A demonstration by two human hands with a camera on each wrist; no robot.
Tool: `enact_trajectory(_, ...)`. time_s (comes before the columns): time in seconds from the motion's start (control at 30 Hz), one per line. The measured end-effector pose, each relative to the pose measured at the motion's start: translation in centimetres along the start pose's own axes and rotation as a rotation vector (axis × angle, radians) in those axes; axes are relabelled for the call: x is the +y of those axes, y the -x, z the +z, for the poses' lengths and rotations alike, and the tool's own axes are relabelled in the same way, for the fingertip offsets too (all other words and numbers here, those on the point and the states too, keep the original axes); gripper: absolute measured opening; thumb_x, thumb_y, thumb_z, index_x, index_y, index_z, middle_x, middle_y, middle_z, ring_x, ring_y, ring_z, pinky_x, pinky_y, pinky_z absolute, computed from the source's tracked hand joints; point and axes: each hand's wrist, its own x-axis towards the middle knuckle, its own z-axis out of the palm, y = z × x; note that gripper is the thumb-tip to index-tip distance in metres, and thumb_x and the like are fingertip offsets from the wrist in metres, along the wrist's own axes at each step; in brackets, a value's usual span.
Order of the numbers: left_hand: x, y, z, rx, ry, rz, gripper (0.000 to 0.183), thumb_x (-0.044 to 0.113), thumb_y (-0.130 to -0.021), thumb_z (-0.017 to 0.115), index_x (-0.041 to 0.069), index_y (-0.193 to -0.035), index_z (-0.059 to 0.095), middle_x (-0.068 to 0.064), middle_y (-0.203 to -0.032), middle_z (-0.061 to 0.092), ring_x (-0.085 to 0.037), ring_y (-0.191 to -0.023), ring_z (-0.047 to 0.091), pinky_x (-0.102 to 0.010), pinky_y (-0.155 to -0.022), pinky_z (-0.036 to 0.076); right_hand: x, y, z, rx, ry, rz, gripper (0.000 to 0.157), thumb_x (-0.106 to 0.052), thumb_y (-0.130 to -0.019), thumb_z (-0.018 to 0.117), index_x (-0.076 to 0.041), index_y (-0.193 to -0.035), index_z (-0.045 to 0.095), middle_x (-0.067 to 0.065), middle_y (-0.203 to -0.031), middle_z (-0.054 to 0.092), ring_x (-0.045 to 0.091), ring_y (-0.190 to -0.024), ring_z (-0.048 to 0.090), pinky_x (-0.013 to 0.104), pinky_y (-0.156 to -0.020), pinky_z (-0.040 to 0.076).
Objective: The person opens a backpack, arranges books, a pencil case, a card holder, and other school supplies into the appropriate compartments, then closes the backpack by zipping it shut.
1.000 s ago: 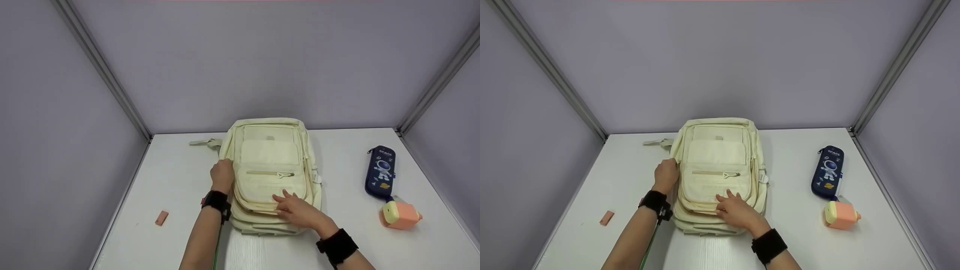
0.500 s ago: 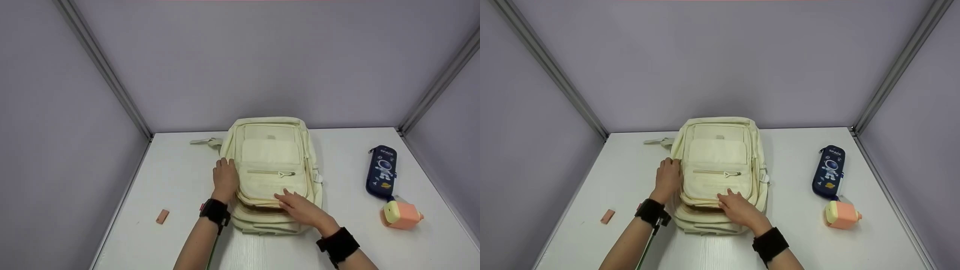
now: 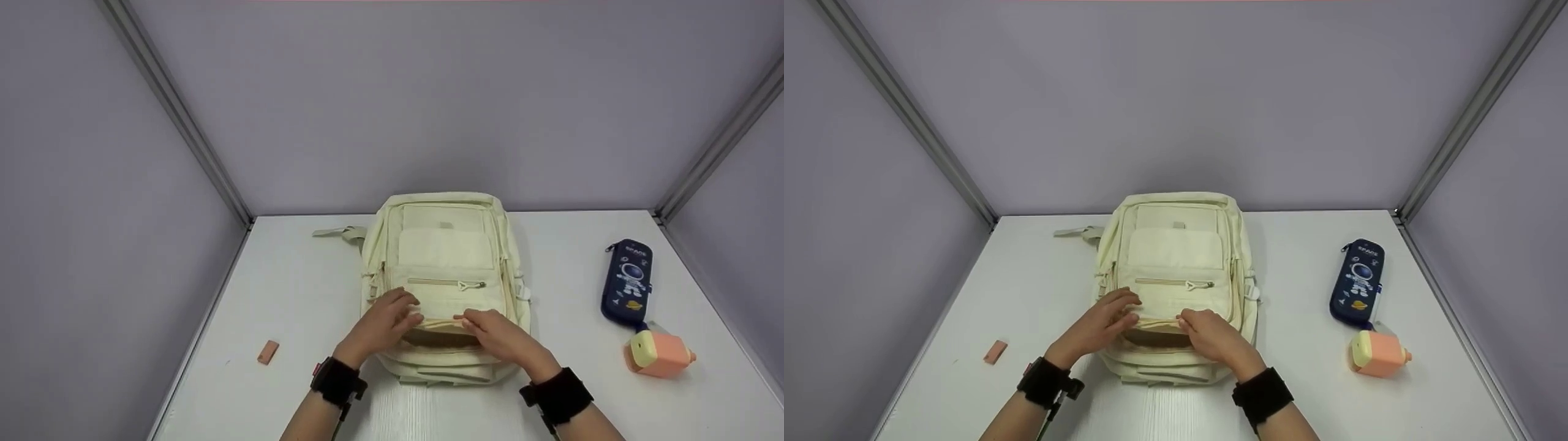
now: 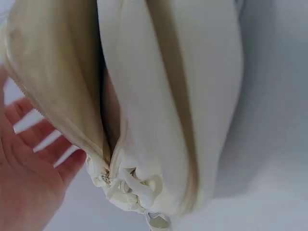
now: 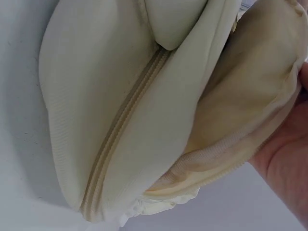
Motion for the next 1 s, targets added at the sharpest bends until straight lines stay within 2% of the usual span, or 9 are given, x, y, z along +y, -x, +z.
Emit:
enact_trajectory(0.07, 0.2, 0.4, 0.2, -0.017, -0.025, 0.045, 0.05, 0.051, -0.098, 0.052, 0.011, -0.126, 0.061, -0.003, -0.132, 0.055, -0.03, -0.135, 0.041, -0.046, -0.112, 0.028, -0.1, 0.1, -0.2, 0.02, 0.017, -0.003, 0.029, -0.028, -0.107, 0.042, -0.013, -0.082, 0.048, -0.005, -0.073, 0.052, 0.013, -0.068, 0.054, 0.031, -0.064, 0.037)
enact_trajectory(0.13, 0.2, 0.7, 0.4, -0.008, -0.057, 0.082, 0.047, 0.048, -0.096, 0.058, 0.012, -0.126, 0.061, -0.002, -0.131, 0.058, -0.033, -0.14, 0.034, -0.048, -0.115, 0.021, -0.2, 0.1, -0.4, 0.04, 0.039, -0.017, 0.028, -0.026, -0.106, 0.044, -0.014, -0.081, 0.048, -0.009, -0.066, 0.031, 0.007, -0.059, 0.035, 0.029, -0.059, 0.034)
enact_trajectory(0.17, 0.2, 0.7, 0.6, 0.006, -0.069, 0.102, 0.045, 0.045, -0.095, 0.062, 0.012, -0.126, 0.061, -0.002, -0.129, 0.059, -0.034, -0.139, 0.035, -0.048, -0.114, 0.021, -0.2, 0.1, -0.5, 0.051, 0.047, -0.027, 0.028, -0.026, -0.106, 0.044, -0.014, -0.08, 0.047, -0.01, -0.066, 0.03, 0.006, -0.059, 0.035, 0.029, -0.059, 0.033)
enact_trajectory(0.37, 0.2, 1.0, 1.1, 0.113, -0.174, 0.218, 0.028, 0.022, -0.094, 0.068, 0.01, -0.119, 0.066, -0.003, -0.118, 0.066, -0.034, -0.129, 0.049, -0.047, -0.109, 0.033, -0.5, 0.4, -0.7, 0.068, 0.075, -0.057, 0.03, -0.025, -0.106, 0.045, -0.016, -0.077, 0.044, -0.011, -0.066, 0.028, 0.006, -0.059, 0.034, 0.027, -0.059, 0.032)
enact_trajectory(0.5, 0.1, 1.0, 1.3, 0.152, -0.226, 0.262, 0.024, 0.01, -0.092, 0.069, 0.009, -0.116, 0.069, -0.004, -0.113, 0.069, -0.032, -0.124, 0.054, -0.043, -0.106, 0.038, -0.6, 0.5, -0.7, 0.065, 0.072, -0.054, 0.031, -0.026, -0.106, 0.044, -0.016, -0.077, 0.044, -0.011, -0.066, 0.028, 0.005, -0.059, 0.034, 0.027, -0.058, 0.031)
enact_trajectory(0.63, 0.0, 0.8, 1.2, 0.183, -0.214, 0.295, 0.024, 0.0, -0.089, 0.07, 0.008, -0.111, 0.071, -0.005, -0.108, 0.07, -0.033, -0.118, 0.059, -0.04, -0.103, 0.042, -0.7, 0.7, -0.8, 0.065, 0.062, -0.06, 0.031, -0.028, -0.106, 0.044, -0.015, -0.078, 0.046, -0.01, -0.067, 0.03, 0.005, -0.059, 0.033, 0.028, -0.059, 0.031)
enact_trajectory(0.8, -0.1, 0.2, 0.9, 0.25, -0.241, 0.323, 0.017, 0.004, -0.088, 0.073, 0.01, -0.103, 0.072, -0.002, -0.098, 0.072, -0.026, -0.101, 0.068, -0.035, -0.086, 0.053, -1.0, 1.0, -1.1, 0.091, 0.062, -0.09, 0.028, -0.029, -0.106, 0.045, -0.015, -0.083, 0.052, -0.011, -0.069, 0.033, 0.005, -0.061, 0.034, 0.029, -0.06, 0.033)
enact_trajectory(0.9, 0.0, -0.1, 0.6, 0.266, -0.249, 0.303, 0.012, 0.008, -0.09, 0.071, 0.012, -0.102, 0.072, 0.0, -0.093, 0.071, -0.018, -0.086, 0.069, -0.03, -0.072, 0.055, -1.1, 1.2, -1.4, 0.116, 0.049, -0.092, 0.027, -0.03, -0.105, 0.045, -0.015, -0.085, 0.054, -0.012, -0.069, 0.035, 0.004, -0.061, 0.036, 0.028, -0.06, 0.034)
enact_trajectory(1.0, 0.1, -0.7, -0.1, 0.267, -0.215, 0.256, 0.01, 0.011, -0.093, 0.069, 0.011, -0.102, 0.071, 0.0, -0.09, 0.071, -0.013, -0.077, 0.068, -0.029, -0.065, 0.054, -1.1, 1.5, -1.8, 0.155, 0.041, -0.083, 0.023, -0.032, -0.105, 0.046, -0.016, -0.092, 0.057, -0.012, -0.071, 0.04, 0.005, -0.063, 0.04, 0.027, -0.061, 0.037)
